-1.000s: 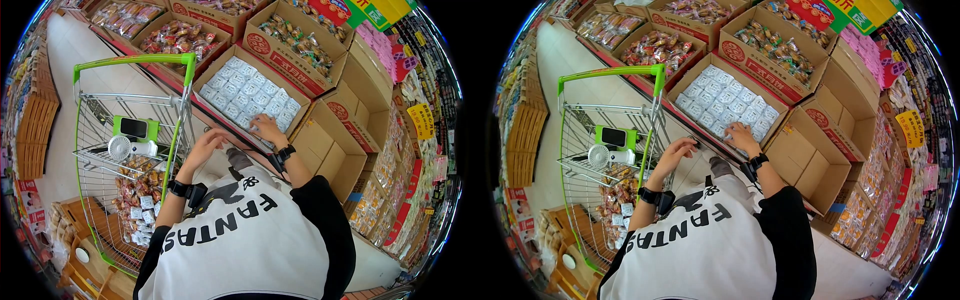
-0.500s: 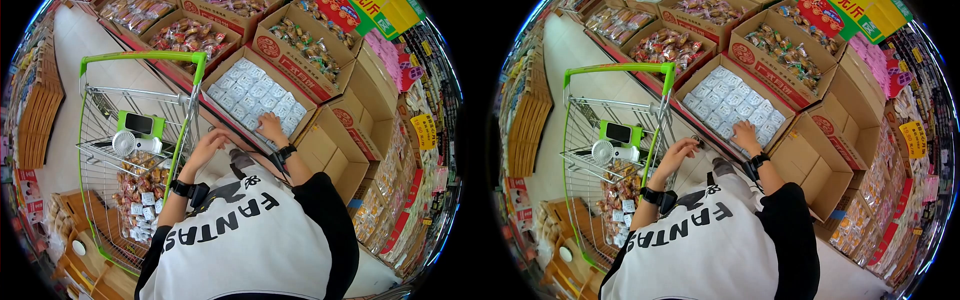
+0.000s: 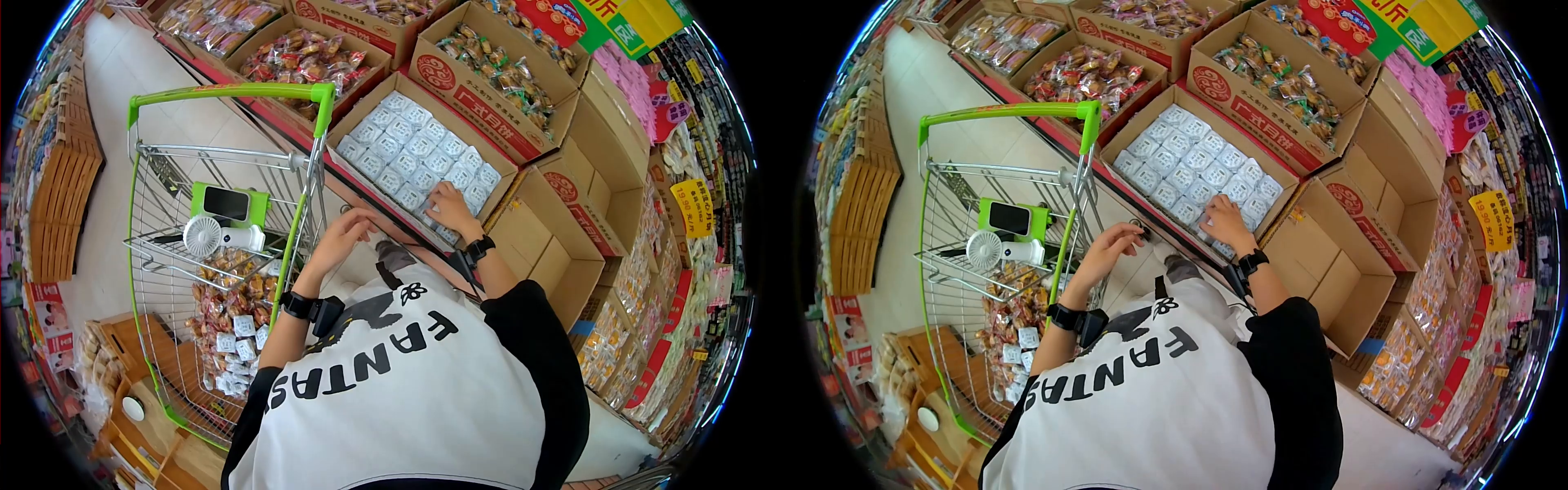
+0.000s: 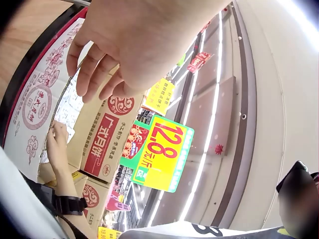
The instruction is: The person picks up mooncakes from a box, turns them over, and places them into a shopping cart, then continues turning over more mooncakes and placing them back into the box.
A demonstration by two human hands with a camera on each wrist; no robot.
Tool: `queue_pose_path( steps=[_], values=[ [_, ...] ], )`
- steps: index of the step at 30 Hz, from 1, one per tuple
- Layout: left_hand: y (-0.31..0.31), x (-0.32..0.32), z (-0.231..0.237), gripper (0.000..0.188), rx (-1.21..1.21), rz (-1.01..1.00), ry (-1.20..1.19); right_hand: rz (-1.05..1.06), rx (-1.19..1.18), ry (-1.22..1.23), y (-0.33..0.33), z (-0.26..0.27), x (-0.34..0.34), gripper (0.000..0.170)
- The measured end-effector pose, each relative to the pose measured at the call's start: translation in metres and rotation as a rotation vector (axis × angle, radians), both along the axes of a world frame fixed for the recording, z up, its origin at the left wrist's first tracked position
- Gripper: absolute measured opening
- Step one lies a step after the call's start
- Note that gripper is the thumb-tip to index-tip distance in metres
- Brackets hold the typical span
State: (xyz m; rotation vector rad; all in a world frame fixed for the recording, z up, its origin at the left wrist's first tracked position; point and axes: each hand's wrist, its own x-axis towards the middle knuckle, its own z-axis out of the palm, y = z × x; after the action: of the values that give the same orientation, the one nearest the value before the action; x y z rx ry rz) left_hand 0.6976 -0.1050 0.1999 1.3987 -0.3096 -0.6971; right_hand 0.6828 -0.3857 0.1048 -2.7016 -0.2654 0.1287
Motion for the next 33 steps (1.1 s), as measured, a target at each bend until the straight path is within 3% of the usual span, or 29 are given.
queue_pose_path(
  steps=[11,13,17,19,23,33],
  values=[
    [-0.004,0.003,-0.006,0.021,0.051,-0.040,-0.029,-0.077,-0.208,-0.092,0.012,0.012,-0.002,0.027],
    [-0.005,0.004,-0.007,0.021,0.055,-0.042,-0.034,-0.207,-0.165,0.072,0.015,0.016,-0.003,0.037],
    [-0.006,0.005,-0.008,0.020,0.032,-0.047,-0.021,-0.245,-0.172,0.026,0.012,0.002,-0.006,0.037],
    [-0.007,0.005,-0.008,0.020,0.026,-0.051,-0.018,-0.139,-0.113,0.082,0.008,-0.007,-0.005,0.035],
    [-0.010,0.005,-0.009,0.020,0.033,-0.061,-0.012,-0.125,-0.152,0.171,0.009,-0.002,-0.002,0.033],
    [-0.008,0.006,-0.010,0.020,0.030,-0.060,-0.016,-0.236,0.037,0.165,0.007,0.003,-0.003,0.025]
  ],
)
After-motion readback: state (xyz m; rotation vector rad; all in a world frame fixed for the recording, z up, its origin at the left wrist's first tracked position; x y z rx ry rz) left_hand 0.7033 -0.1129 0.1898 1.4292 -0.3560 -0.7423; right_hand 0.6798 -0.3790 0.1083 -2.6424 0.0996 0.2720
